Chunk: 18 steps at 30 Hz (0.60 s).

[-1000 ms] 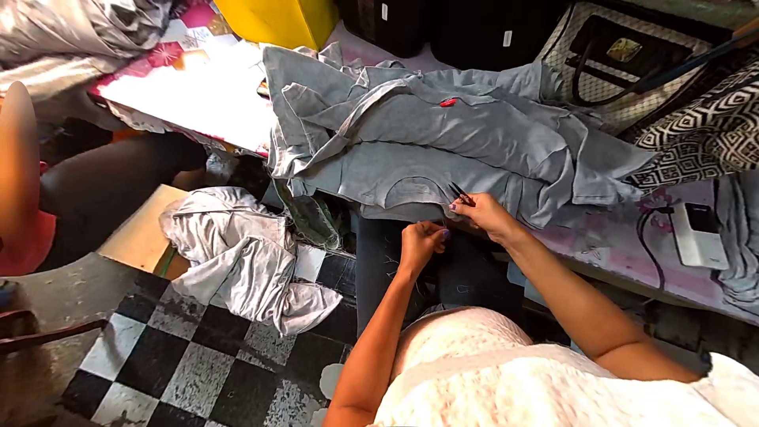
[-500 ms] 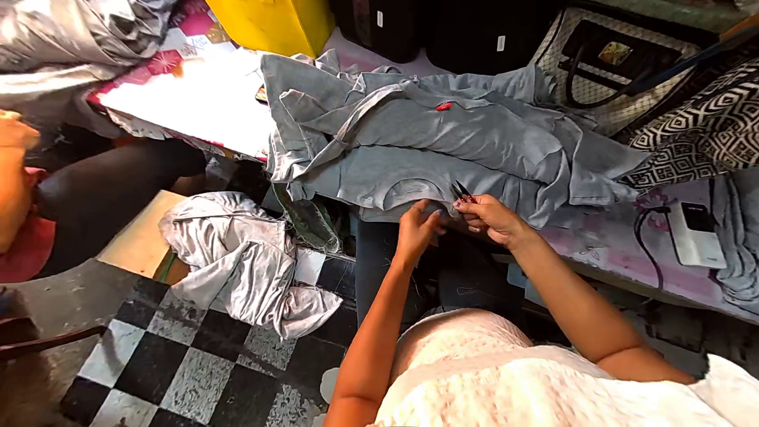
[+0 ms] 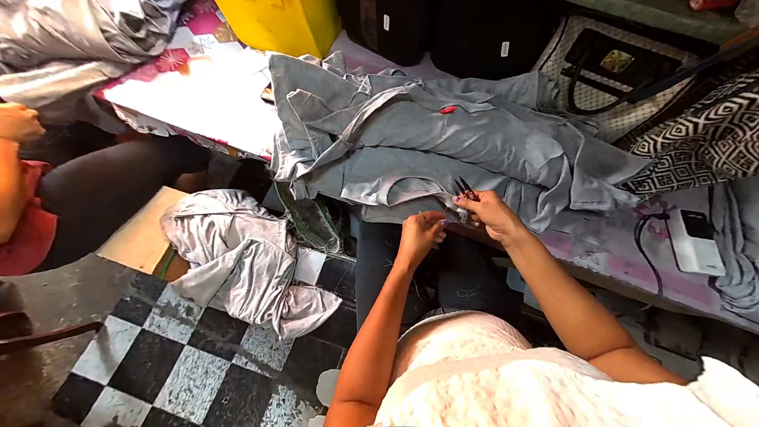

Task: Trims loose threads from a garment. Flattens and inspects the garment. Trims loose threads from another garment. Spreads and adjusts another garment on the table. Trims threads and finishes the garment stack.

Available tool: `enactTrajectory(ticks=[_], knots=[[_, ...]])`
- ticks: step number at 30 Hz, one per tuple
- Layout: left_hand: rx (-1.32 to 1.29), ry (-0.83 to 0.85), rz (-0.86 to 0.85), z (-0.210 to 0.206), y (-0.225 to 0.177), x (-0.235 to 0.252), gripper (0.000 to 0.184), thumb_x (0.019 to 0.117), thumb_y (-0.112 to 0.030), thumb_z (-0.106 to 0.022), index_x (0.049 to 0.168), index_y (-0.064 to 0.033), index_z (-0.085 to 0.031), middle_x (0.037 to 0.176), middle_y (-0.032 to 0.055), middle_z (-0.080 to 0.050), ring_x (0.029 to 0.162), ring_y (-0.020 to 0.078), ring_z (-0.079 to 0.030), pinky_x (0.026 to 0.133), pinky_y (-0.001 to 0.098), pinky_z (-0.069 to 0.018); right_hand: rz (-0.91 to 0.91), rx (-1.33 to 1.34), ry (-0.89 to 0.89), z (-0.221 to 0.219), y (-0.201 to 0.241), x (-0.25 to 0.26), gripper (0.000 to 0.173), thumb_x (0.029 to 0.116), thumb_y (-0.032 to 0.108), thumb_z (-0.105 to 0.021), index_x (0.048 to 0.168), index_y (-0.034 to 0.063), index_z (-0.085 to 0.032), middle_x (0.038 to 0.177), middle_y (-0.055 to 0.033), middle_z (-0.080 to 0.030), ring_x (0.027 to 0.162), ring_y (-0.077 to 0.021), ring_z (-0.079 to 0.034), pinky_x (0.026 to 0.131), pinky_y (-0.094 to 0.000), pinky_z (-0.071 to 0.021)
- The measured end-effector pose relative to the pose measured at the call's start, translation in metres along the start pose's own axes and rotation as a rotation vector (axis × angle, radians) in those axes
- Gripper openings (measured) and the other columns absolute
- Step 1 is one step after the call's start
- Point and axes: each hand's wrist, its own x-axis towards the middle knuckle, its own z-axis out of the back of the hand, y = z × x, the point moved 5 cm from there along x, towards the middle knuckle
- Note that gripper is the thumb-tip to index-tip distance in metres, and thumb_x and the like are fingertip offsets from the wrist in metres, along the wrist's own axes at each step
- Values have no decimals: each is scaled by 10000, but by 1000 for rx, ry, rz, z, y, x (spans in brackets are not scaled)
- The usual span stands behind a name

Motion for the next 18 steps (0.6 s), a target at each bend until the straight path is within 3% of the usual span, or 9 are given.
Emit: enactTrajectory(ticks=[1, 2, 3, 6, 9, 11, 14, 18], knots=[[-30, 27, 13, -1, -3, 0, 394, 976, -114, -690, 1311, 74, -599, 1146, 169, -714, 842, 165, -735, 782, 323, -623, -8, 20, 16, -2, 0, 0, 156, 1025, 165, -642, 966, 21, -640, 661, 46, -515, 493, 1, -391, 475, -165, -352], [-84, 25, 11, -3, -6, 2, 443, 977, -114, -690, 1352, 80, -556, 1178, 177, -699, 865, 178, -734, 800, 332, -625, -5, 23, 28, -4, 0, 0, 156, 1025, 163, -641, 961, 22, -643, 663, 43, -523, 495, -1, -395, 476, -166, -353], [-145, -10, -2, -5, -8, 5, 392, 987, -103, -673, 1310, 93, -567, 1092, 164, -715, 822, 168, -731, 780, 324, -626, 0, 21, 37, -6, 0, 0, 159, 1026, 167, -641, 958, 23, -648, 663, 41, -530, 495, -2, -399, 478, -168, -356], [-182, -122, -59, -4, -9, 12, 168, 1017, -70, -619, 1037, 92, -655, 748, 87, -713, 587, 111, -685, 613, 270, -610, -6, -25, 43, -5, 0, -1, 209, 1064, 233, -581, 961, 53, -608, 631, 58, -466, 487, -10, -387, 481, -174, -356], [-150, -116, -35, 3, -2, 8, 164, 1024, -67, -606, 994, 81, -669, 710, 77, -706, 553, 115, -681, 574, 269, -610, 8, -85, 40, 5, 7, -18, 373, 1120, 359, -409, 1087, 53, -620, 620, 69, -414, 479, -20, -366, 473, -187, -355], [-155, -120, -6, 8, 6, 0, 165, 1027, -61, -596, 993, 84, -665, 722, 83, -711, 559, 127, -691, 575, 279, -619, 7, -96, 88, 10, 11, -34, 493, 1129, 424, -298, 1031, 79, -636, 589, 91, -386, 462, -15, -341, 461, -188, -334], [-164, -125, -5, 11, 12, -11, 159, 1026, -61, -589, 988, 75, -661, 719, 71, -712, 560, 127, -695, 576, 284, -623, -73, -204, 217, 4, 9, -51, 482, 1134, 385, -312, 968, 72, -638, 575, 95, -373, 459, -16, -326, 459, -192, -309], [-171, -117, -16, 10, 12, -15, 151, 1024, -57, -594, 972, 69, -659, 698, 59, -706, 544, 123, -690, 563, 276, -621, -118, -349, 235, -17, -3, -45, 497, 1138, 371, -322, 954, 41, -645, 590, 70, -388, 480, -40, -349, 487, -222, -323]])
